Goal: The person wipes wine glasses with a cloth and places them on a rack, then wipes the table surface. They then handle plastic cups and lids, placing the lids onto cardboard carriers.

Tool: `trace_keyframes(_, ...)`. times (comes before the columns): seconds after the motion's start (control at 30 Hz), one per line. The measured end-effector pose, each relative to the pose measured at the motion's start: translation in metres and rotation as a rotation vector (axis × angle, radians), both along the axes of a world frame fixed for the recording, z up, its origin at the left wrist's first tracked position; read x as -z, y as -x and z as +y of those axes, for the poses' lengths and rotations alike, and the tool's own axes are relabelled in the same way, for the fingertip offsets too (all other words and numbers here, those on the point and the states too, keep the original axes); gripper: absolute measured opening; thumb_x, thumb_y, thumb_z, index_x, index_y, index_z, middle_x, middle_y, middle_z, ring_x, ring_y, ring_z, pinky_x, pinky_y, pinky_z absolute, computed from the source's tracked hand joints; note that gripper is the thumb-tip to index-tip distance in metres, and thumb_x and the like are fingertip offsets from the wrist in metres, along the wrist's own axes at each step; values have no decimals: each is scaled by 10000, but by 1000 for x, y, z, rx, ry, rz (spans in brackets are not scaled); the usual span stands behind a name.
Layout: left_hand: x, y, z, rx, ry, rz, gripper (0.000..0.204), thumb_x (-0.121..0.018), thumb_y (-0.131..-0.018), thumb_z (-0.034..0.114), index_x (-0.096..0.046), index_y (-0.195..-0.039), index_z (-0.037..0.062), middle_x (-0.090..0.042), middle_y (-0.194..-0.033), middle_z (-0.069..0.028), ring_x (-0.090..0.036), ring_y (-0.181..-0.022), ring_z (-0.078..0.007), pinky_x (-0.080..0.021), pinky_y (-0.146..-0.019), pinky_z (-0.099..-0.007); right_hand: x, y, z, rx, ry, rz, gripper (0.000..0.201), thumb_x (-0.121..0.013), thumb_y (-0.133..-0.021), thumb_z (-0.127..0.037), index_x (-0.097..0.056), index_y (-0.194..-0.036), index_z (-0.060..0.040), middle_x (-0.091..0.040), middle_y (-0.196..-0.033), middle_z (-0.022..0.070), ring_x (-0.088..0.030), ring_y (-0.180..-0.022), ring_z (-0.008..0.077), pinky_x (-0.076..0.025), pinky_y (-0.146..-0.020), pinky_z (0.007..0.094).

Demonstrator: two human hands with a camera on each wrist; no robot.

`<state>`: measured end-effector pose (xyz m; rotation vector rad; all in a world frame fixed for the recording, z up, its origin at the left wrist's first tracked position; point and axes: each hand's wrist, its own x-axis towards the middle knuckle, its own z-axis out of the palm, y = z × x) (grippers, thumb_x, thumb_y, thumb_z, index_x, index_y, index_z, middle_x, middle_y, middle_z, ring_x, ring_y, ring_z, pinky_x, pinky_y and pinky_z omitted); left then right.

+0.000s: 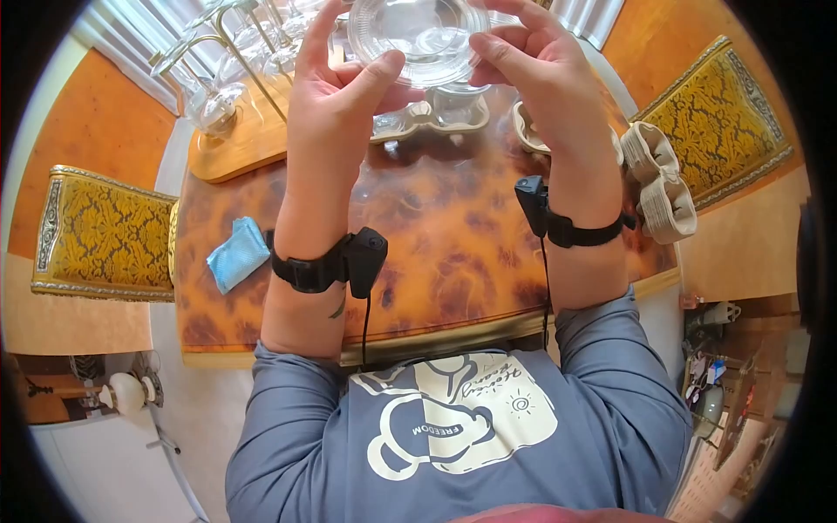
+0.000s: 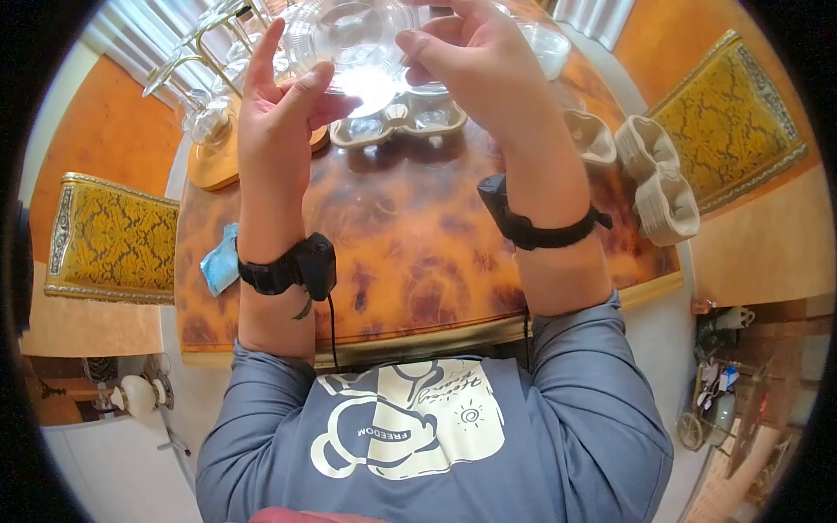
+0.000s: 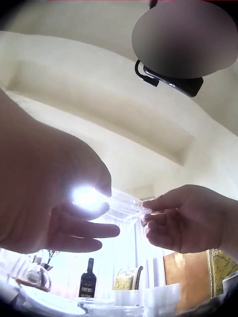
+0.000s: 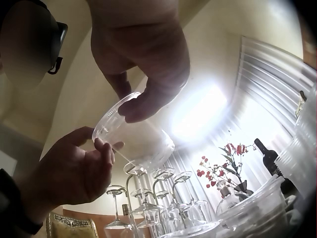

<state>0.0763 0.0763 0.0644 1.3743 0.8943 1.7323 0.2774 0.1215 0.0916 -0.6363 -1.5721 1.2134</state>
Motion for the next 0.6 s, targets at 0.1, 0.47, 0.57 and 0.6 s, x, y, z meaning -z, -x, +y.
trace_keyframes(0.1,1,-1,1,36,23,-35,619,-631,-928,67,-370,-1485,-6,-683,-884,-77,-698,-736,-149,-609,-700,-308,-2,4,-3,17,54,43,468,-654,-932,-58,-491,-1366,3,-661,-812,44,-627,-703,92,-543,-683,243)
trace_keyframes(0.47,0,13,2,349,166,-403,589,-632,-918,132,-396,-1427,-47,-650,-786,-45,-639,-683,-142,-559,-685,-309,1,0,0,176,-799,-559,803,-798,-777,-152,-415,-1477,-59,-399,-1464,195,-387,-1368,292,-457,-1044,400)
trace_keyframes(0.57,2,17,4,443,224,-464,547,-627,-926,154,-439,-1397,-49,-623,-750,-21,-616,-670,-123,-545,-667,-292,2,-1,-1,-46,-661,-425,1036,-848,-737,-171,-233,-1565,-80,-220,-1605,209,-249,-1481,330,-408,-1121,439)
trace_keyframes(0.6,1,17,4,462,256,-499,529,-632,-925,162,-462,-1380,-49,-611,-742,-11,-599,-652,-116,-535,-661,-291,1,-3,0,-46,-659,-424,1036,-848,-737,-171,-233,-1565,-80,-220,-1605,209,-249,-1481,330,-408,-1121,439)
